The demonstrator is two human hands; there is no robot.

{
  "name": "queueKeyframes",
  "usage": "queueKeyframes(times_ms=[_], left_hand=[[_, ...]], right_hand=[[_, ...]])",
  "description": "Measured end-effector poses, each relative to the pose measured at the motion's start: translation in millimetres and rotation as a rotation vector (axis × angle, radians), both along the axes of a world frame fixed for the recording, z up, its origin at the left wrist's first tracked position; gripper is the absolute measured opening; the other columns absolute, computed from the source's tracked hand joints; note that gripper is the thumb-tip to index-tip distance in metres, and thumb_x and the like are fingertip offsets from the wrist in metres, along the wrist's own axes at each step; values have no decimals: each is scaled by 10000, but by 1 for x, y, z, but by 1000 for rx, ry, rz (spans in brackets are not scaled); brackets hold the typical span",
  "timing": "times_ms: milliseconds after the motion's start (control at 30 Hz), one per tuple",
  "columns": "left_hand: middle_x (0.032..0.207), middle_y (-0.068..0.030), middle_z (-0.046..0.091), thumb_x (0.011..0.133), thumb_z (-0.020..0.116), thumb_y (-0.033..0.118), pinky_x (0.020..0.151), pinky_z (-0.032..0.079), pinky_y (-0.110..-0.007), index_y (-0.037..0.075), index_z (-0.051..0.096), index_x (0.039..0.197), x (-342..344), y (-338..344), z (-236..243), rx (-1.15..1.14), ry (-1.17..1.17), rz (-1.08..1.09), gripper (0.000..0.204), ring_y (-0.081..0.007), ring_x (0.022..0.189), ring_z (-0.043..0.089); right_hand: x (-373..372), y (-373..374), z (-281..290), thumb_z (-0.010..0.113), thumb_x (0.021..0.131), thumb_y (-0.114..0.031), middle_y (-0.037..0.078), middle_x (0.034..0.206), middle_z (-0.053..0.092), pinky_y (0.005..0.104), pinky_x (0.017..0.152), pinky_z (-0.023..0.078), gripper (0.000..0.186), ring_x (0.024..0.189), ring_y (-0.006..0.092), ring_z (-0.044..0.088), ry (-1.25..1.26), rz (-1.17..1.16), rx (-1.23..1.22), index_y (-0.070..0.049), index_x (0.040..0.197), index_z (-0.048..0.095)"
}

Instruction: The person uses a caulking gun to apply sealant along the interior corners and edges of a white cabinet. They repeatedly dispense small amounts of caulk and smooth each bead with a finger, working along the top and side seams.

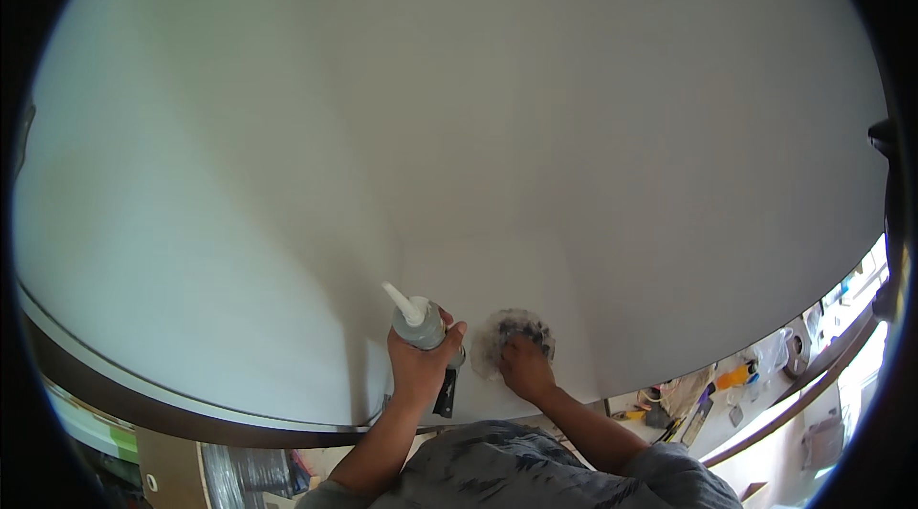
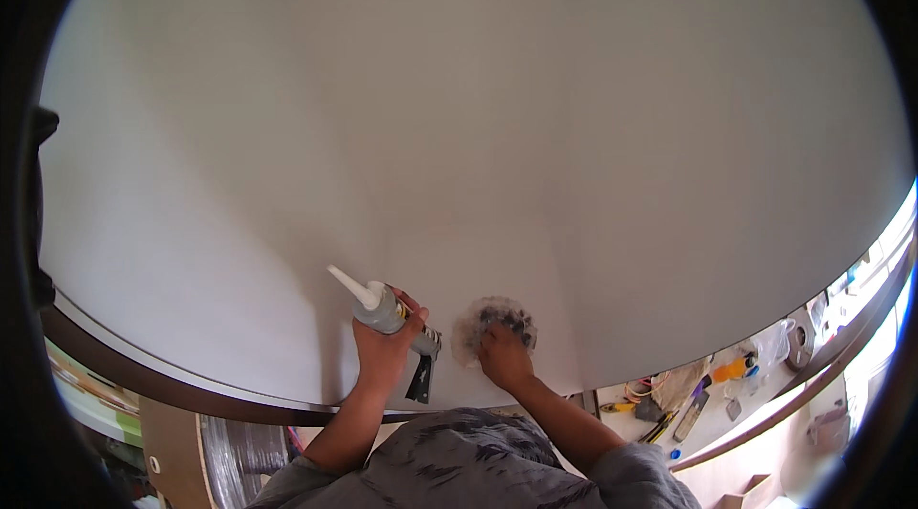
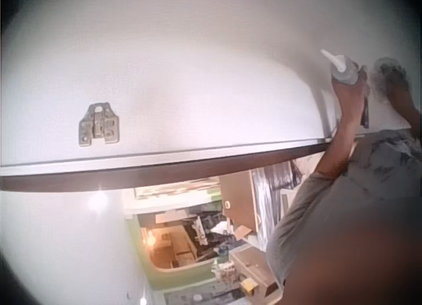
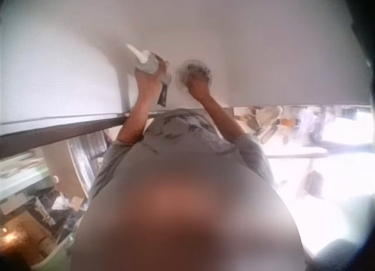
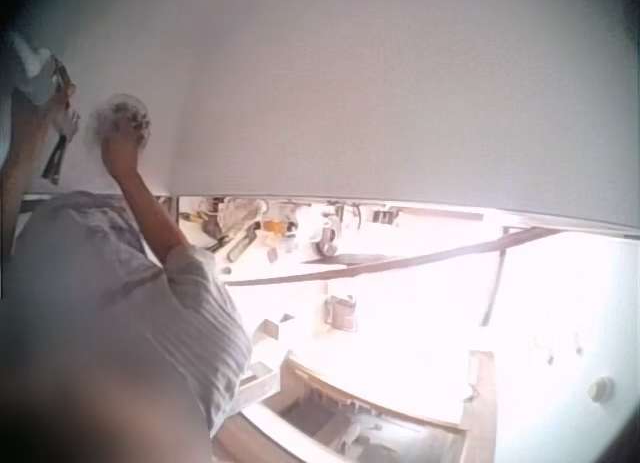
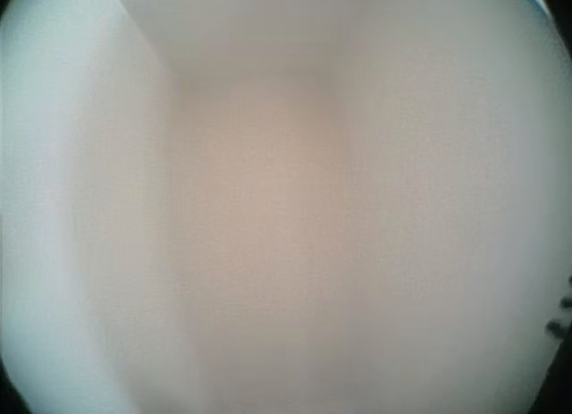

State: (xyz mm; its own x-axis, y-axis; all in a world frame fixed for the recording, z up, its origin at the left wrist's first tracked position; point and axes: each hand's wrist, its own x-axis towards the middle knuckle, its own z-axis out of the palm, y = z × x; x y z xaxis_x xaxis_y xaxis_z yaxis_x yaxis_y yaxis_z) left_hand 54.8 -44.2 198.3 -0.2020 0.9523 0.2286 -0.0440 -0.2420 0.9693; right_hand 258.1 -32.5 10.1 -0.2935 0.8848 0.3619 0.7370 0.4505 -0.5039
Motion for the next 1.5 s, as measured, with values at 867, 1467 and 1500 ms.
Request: queueKeyframes(times_ms=[867,1467,1500], left_hand=[[1050,-60,642,885,780,19,952,535,-453,151,526,1257,21,12,98,102,-543,-435,469,-258,1065,651],[1065,-70,634,884,757,-44,966,536,-430,122,517,1235,22,0,106,131,-463,-400,457,-223,1069,646],[1059,-71,638,880,760,-51,958,539,-421,120,518,1230,24,-1,108,117,-452,-383,459,-219,1061,649]], right_hand=[[-28,-68,108,622,994,-381,-24,726,449,402,818,436,336,744,180,479,1926,1200,-1212,-163,790,468],[-30,-73,104,590,1000,-397,-1,694,499,446,826,463,336,735,224,547,2020,1168,-1280,-132,800,539],[-27,-74,107,604,998,-418,14,723,549,451,846,482,337,778,238,588,1927,946,-1276,-117,850,579]])
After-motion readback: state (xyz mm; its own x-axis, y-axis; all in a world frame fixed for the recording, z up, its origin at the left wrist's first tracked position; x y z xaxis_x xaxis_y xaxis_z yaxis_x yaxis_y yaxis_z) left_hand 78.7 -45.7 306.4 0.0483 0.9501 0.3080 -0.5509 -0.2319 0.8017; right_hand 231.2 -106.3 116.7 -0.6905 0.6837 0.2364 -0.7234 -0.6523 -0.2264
